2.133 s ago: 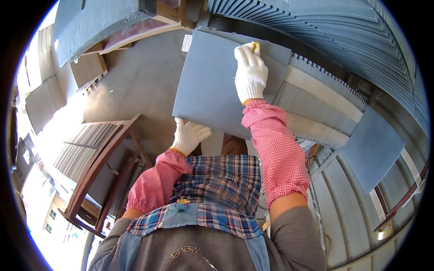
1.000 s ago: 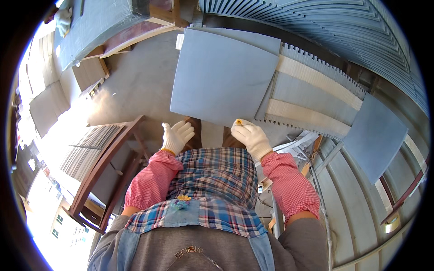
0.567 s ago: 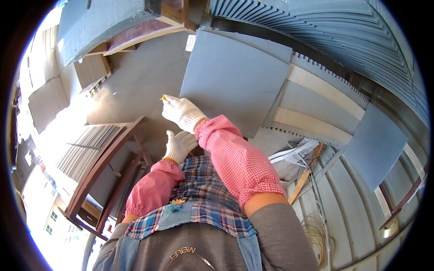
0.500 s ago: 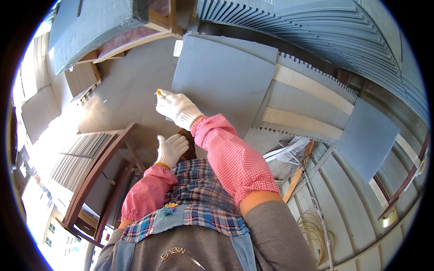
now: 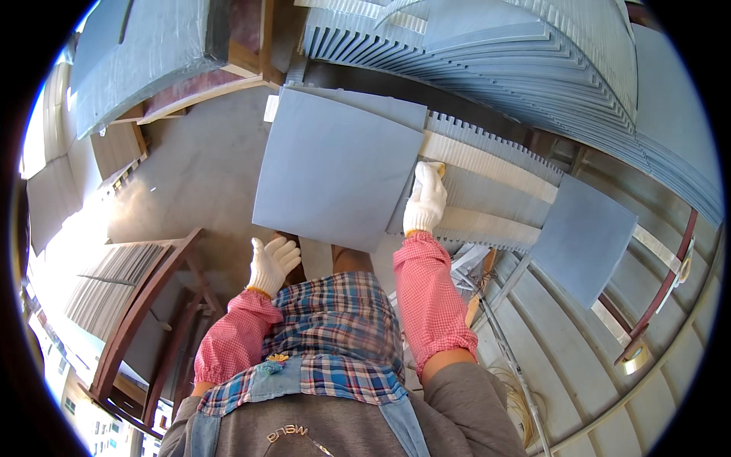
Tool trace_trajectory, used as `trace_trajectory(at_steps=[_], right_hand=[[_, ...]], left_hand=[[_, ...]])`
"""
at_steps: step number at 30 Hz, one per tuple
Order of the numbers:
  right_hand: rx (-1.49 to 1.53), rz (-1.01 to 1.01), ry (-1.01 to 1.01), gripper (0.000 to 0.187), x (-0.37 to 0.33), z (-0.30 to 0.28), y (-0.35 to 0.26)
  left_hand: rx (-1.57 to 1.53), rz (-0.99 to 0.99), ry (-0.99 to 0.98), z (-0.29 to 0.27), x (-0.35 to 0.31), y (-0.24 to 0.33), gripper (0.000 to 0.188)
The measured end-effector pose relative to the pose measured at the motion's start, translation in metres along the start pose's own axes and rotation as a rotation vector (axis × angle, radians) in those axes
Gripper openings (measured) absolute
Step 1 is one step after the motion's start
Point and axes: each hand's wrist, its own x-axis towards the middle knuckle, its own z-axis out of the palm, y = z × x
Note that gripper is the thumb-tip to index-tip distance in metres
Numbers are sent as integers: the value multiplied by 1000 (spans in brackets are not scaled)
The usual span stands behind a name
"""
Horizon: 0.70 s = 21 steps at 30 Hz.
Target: The person places gray rectangular panels into a cardboard box, inserts plastic sheeting between layers, and stacks the panels. A coworker assists by handing over panels and applying tape to the box.
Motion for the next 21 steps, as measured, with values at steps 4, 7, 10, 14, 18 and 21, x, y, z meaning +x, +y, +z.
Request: trace_trajectory(at_steps=[4, 7, 10, 14, 18, 21], right_hand=[[-621, -73, 0, 48, 14, -30, -20], [-588, -92, 27, 52, 7, -42, -41], [-326, -26, -161, 54, -15, -48, -71], [5, 598, -260, 57, -66, -31, -65], [-44, 677, -355, 62, -86, -37, -58], [111, 785, -374, 64, -78, -48, -52]], left_hand=[[40, -3, -25, 23, 14, -13, 84], [12, 7, -58, 40, 18, -14, 88], [-73, -4, -26, 62, 17, -9, 93], [-150, -59, 14, 83, 3, 0, 103], [-215, 21, 27, 101, -8, -4, 109], [-220, 58, 44, 107, -19, -4, 107]])
